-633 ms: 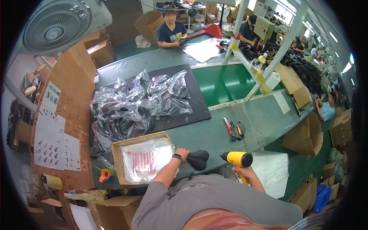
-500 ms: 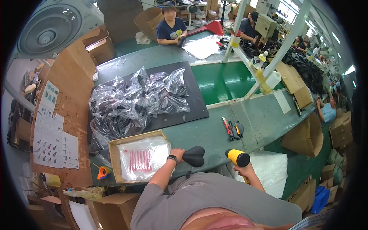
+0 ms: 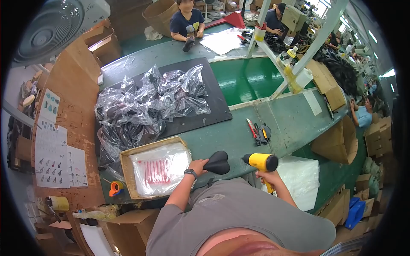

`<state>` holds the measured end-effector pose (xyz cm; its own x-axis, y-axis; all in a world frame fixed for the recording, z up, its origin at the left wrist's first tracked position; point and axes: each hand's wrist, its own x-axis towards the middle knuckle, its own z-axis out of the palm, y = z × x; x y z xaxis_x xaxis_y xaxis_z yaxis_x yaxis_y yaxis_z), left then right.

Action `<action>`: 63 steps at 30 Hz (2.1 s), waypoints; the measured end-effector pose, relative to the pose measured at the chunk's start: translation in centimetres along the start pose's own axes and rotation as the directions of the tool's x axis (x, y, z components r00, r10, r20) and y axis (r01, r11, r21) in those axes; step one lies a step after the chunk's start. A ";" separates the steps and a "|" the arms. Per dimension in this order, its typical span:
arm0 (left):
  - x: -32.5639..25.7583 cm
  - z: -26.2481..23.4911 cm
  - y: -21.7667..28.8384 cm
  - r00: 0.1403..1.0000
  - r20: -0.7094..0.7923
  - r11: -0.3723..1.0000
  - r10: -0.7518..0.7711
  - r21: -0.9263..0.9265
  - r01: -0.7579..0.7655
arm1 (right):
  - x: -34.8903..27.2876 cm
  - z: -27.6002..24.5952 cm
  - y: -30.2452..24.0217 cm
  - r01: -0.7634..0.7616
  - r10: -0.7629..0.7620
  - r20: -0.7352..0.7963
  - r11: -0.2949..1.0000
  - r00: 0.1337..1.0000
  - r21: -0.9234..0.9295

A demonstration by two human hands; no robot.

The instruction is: Packing bicycle seats into plastic bags and then into a cardboard box for shipping.

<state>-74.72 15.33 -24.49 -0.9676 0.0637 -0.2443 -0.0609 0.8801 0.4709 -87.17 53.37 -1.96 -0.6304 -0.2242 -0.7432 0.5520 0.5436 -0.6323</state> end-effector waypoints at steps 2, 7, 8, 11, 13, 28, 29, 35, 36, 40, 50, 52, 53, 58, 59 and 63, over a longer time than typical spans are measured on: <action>0.4 -0.3 -0.6 0.999 -0.003 0.999 0.039 0.007 -0.039 | -1.1 1.3 -0.5 0.034 -0.033 0.028 0.999 0.999 -0.027; 1.0 -1.2 -1.2 0.996 -0.013 0.996 0.091 0.011 -0.091 | -0.1 4.0 2.0 0.055 -0.058 -0.021 0.990 0.998 -0.130; 0.8 -1.0 -1.4 0.995 -0.030 0.996 0.091 0.010 -0.091 | -1.8 4.9 0.4 -0.015 0.009 0.069 0.996 0.998 0.087; 0.6 -1.4 -1.7 0.998 -0.015 0.998 0.065 0.020 -0.065 | -2.0 7.0 1.2 0.062 -0.060 -0.081 0.998 0.995 0.017; 0.1 -1.8 -2.0 0.995 -0.062 0.997 0.077 -0.017 -0.078 | -2.2 7.4 1.4 0.074 -0.073 -0.010 0.988 0.997 0.136; -0.4 -0.2 -2.8 0.978 -0.169 0.971 0.119 -0.187 -0.150 | -6.0 10.4 3.3 0.119 -0.121 -0.348 0.993 0.930 -0.028; -0.3 -0.2 -2.9 0.976 -0.178 0.970 0.122 -0.186 -0.155 | -5.9 10.1 2.8 0.122 -0.078 -0.249 0.978 0.965 0.167; -0.5 0.1 -3.1 0.965 -0.220 0.962 0.146 -0.194 -0.190 | -6.2 9.3 2.3 0.057 -0.011 -0.139 0.942 0.990 0.329; -0.5 0.0 -3.0 0.965 -0.221 0.963 0.139 -0.196 -0.184 | -6.3 9.5 2.2 0.066 -0.016 -0.148 0.938 0.989 0.339; -0.4 0.0 -2.9 0.962 -0.231 0.960 0.148 -0.202 -0.196 | -6.8 9.6 2.6 0.041 -0.002 -0.156 0.967 0.988 0.251; 0.1 -0.2 -3.1 0.975 -0.169 0.962 0.146 -0.207 -0.180 | -5.7 10.4 3.0 0.139 -0.099 -0.224 0.976 0.969 0.168; -0.2 -0.1 -3.2 0.969 -0.199 0.963 0.143 -0.197 -0.182 | -6.6 10.0 0.8 0.033 -0.005 -0.073 0.923 0.997 0.384; -0.1 -0.2 -3.3 0.969 -0.210 0.966 0.127 -0.197 -0.169 | -5.9 10.1 1.6 0.096 -0.053 -0.154 0.954 0.987 0.284; 0.5 0.4 -3.9 0.974 -0.165 0.952 0.156 -0.237 -0.193 | -6.3 9.6 2.9 0.149 -0.143 -0.046 0.897 0.989 0.417; 0.6 0.8 -3.9 0.970 -0.178 0.954 0.168 -0.217 -0.205 | -6.3 9.6 2.9 0.117 -0.088 -0.118 0.955 0.989 0.272; -0.1 0.1 -3.5 0.983 -0.123 0.968 0.138 -0.195 -0.160 | -7.5 9.8 1.0 0.060 -0.053 -0.027 0.927 0.998 0.370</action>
<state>-74.43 12.31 -26.14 -0.9895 0.1258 -0.0711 0.0478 0.7494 0.6604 -76.53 47.69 0.80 -0.6736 -0.2308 -0.7021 0.6762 0.1910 -0.7115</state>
